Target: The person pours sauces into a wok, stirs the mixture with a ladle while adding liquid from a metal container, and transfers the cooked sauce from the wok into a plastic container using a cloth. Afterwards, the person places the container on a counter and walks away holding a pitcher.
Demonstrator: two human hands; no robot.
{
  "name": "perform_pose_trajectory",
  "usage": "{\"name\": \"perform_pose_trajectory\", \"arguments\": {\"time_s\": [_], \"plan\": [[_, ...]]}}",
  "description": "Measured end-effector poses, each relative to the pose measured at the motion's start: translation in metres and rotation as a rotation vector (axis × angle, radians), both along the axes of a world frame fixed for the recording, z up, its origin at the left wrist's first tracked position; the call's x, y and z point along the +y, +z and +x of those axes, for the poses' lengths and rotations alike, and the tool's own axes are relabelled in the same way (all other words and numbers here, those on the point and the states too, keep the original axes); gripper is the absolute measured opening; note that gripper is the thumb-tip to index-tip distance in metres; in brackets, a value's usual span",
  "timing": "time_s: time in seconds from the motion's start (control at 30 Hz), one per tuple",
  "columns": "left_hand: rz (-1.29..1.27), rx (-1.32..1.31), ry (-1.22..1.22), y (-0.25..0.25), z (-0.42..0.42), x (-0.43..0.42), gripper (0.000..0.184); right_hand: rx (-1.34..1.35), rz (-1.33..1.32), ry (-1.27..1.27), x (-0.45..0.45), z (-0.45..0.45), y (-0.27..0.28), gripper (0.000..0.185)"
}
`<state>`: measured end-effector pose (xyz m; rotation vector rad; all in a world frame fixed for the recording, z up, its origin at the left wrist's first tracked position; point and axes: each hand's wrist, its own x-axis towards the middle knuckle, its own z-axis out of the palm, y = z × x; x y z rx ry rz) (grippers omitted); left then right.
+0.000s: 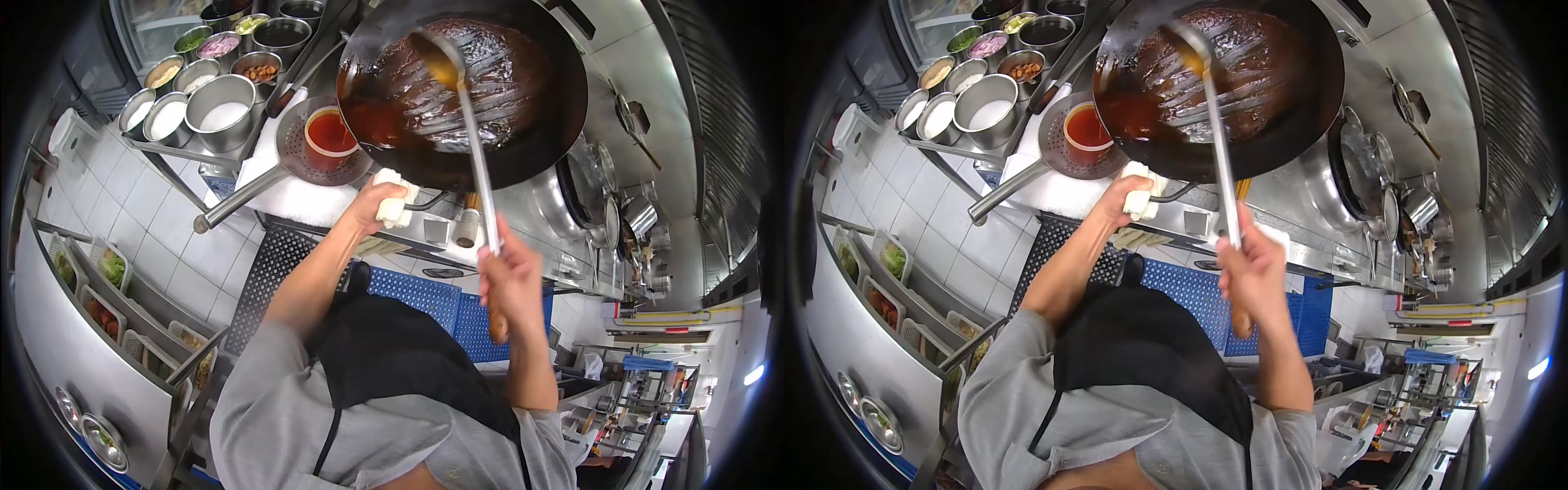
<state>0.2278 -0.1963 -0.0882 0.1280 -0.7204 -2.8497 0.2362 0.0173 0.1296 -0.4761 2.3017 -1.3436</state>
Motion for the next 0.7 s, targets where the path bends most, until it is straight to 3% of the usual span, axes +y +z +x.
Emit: {"name": "perform_pose_trajectory", "arguments": {"time_s": [0.17, 0.37, 0.53, 0.7], "plan": [[-0.038, 0.01, 0.011, 0.008, 0.005, -0.002, 0.035, 0.131, -0.125, -0.047, -0.009, -0.033, 0.013, 0.057], [-0.054, 0.034, -0.041, -0.003, -0.005, -0.008, 0.03, -0.179, -0.026, 0.105, 0.013, 0.012, -0.026, 0.06], [-0.089, -0.002, 0.0, 0.009, -0.002, -0.005, 0.031, 0.19, -0.007, -0.045, -0.011, -0.037, 0.003, 0.058], [-0.09, -0.008, 0.037, 0.008, -0.002, -0.002, 0.031, 0.155, -0.126, -0.062, -0.015, -0.058, 0.007, 0.057]]}}
